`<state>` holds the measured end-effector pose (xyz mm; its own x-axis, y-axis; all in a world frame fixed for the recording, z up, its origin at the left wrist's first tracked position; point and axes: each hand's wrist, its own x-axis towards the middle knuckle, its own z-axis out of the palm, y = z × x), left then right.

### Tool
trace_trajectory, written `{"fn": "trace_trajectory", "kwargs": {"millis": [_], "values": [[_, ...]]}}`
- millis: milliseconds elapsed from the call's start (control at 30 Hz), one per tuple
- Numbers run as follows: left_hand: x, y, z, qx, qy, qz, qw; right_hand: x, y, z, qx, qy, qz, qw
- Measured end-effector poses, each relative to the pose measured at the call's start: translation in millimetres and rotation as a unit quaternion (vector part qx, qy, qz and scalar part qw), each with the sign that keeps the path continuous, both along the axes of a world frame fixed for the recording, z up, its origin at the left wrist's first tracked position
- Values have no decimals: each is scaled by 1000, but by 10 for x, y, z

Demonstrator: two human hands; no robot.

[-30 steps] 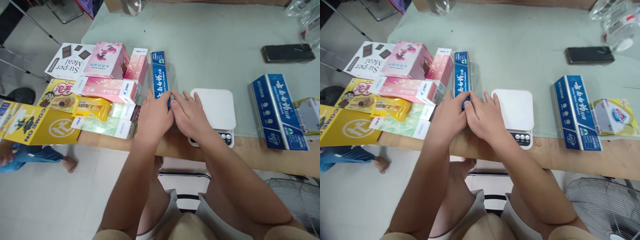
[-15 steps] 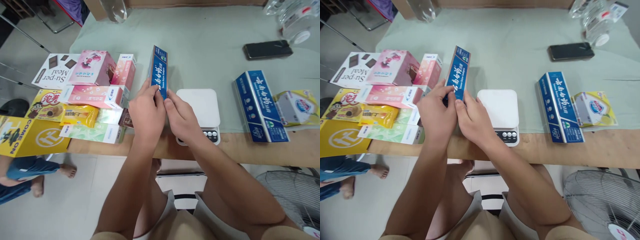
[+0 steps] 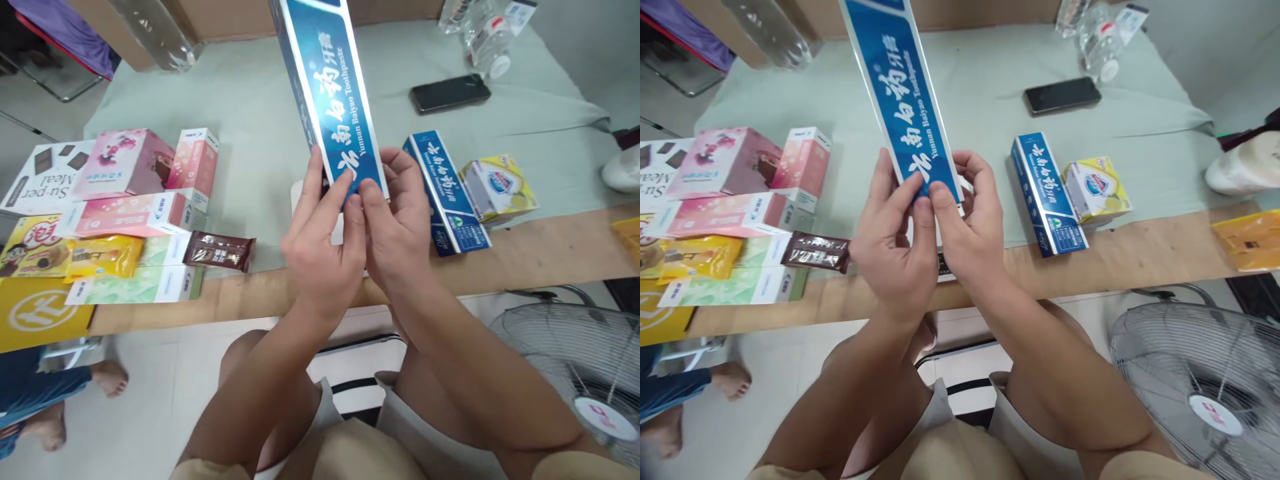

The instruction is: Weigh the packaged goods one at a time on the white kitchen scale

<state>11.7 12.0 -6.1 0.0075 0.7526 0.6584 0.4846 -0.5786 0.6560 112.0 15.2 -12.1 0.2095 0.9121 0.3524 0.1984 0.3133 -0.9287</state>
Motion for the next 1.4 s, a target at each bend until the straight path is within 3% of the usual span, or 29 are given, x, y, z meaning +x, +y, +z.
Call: {"fn": "trace_trajectory", "kwargs": {"millis": [233, 467, 600, 700, 800, 967, 1100, 1167, 1300, 1400], "values": [[522, -341, -233, 56, 24, -113, 992, 528, -651, -17, -83, 76, -123, 986], [720, -569, -499, 33, 47, -126, 990, 826, -849, -22, -153, 71, -99, 981], [705, -551, -517, 52, 98, -96, 989, 900, -881, 2, -176, 32, -90, 980], [657, -535, -503, 38, 118, -83, 989, 911, -939, 26, -186, -21, -56, 981], [613, -532, -540, 23, 122, -88, 988, 924, -1004, 83, -187, -146, -21, 971], [608, -525, -623, -35, 145, -124, 981, 1065, -1047, 229, -109, -366, -69, 922], [680, -535, -598, -67, 200, -119, 970, 1294, -986, 199, -115, -423, -124, 890], [727, -544, -575, -78, 231, -110, 963, 1422, -956, 112, -135, -445, -115, 878], [797, -532, -562, -87, 267, -101, 954, 1633, -930, -63, -131, -452, -72, 880], [801, -501, -598, -74, 260, -118, 956, 1704, -920, -100, -133, -450, -55, 881]]}}
